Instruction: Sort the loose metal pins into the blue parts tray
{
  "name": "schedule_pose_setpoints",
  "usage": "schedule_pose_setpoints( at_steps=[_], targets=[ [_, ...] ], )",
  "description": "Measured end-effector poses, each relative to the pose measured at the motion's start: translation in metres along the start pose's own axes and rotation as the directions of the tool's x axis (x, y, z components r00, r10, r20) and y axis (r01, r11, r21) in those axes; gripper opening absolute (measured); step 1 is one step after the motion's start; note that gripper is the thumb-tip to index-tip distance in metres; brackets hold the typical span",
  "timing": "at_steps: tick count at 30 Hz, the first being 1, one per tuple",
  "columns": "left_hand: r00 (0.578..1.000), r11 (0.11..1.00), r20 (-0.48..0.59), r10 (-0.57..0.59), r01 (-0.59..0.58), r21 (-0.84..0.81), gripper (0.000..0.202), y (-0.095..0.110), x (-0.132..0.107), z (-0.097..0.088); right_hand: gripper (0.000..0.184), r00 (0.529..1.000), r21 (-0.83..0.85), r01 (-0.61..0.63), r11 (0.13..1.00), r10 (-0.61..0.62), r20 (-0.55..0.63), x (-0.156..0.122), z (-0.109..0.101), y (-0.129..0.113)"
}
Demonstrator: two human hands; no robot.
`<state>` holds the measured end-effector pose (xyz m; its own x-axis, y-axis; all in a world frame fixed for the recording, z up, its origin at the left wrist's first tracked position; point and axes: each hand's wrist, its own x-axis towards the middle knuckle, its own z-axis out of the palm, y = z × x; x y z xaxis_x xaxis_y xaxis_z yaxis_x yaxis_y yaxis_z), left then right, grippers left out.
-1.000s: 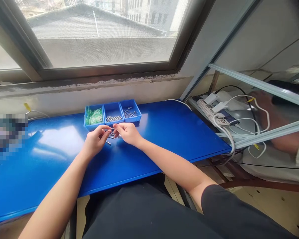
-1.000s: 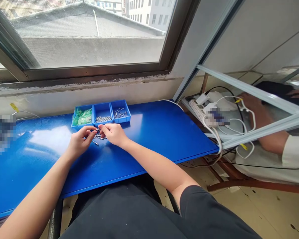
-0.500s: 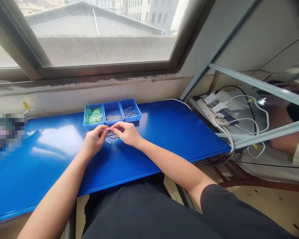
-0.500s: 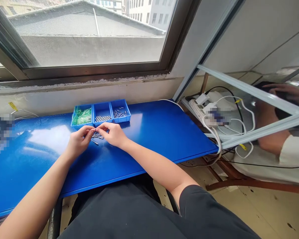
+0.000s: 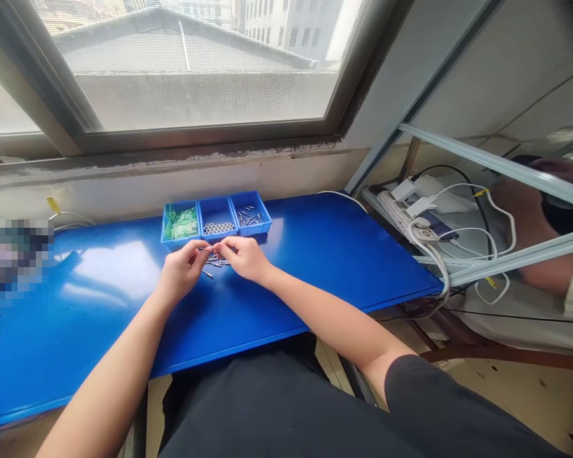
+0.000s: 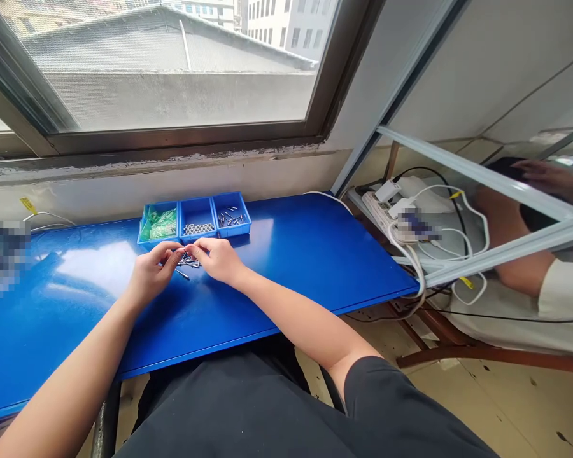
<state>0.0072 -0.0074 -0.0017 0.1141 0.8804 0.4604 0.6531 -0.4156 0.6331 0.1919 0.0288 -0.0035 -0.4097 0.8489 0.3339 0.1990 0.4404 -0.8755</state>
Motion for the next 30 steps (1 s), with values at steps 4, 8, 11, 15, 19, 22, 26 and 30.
schedule_pose_setpoints(
  at_steps=[4,8,11,15,19,22,26,30],
  targets=[
    [1.0,1.0,0.006,0.001,-0.001,0.011,0.026,-0.0022,0.0,0.0,0.024,0.999,0.052,0.022,0.998,-0.021,-0.033,-0.0002,0.0027,0.0003],
    [1.0,1.0,0.024,0.009,-0.01,0.024,0.029,-0.0028,0.0006,-0.0003,0.02,0.997,0.068,0.023,0.997,-0.018,-0.072,0.0,0.0037,-0.0005],
    [0.999,1.0,0.033,0.001,-0.002,0.024,0.03,-0.0015,0.0009,-0.0005,0.017,0.999,0.053,0.024,0.998,-0.022,-0.048,0.0002,0.0027,-0.0021],
    [0.999,1.0,0.036,-0.012,0.012,-0.004,0.027,-0.0001,0.0004,0.0,0.017,1.0,0.043,-0.01,0.999,0.01,-0.011,0.0002,0.0022,-0.0038],
    [0.999,1.0,0.034,0.009,-0.009,-0.023,0.023,-0.001,-0.0005,0.0012,0.02,0.999,0.039,-0.035,0.999,0.036,-0.004,-0.0003,0.0034,-0.0036],
    [0.999,0.999,0.047,0.018,-0.017,-0.033,0.023,-0.0011,-0.0011,0.0019,0.024,0.998,0.038,-0.065,0.997,0.065,-0.001,-0.001,0.0031,-0.0034],
    [0.998,0.999,0.052,0.021,-0.019,-0.041,0.024,0.0002,-0.0014,0.0021,0.035,0.994,0.035,-0.105,0.994,0.105,0.009,-0.0017,0.001,-0.0041],
    [0.998,0.999,0.058,0.03,-0.029,-0.028,0.026,0.0019,-0.0006,0.0014,0.046,0.992,0.044,-0.123,0.991,0.122,0.021,-0.0014,-0.0001,-0.0042]
  ],
)
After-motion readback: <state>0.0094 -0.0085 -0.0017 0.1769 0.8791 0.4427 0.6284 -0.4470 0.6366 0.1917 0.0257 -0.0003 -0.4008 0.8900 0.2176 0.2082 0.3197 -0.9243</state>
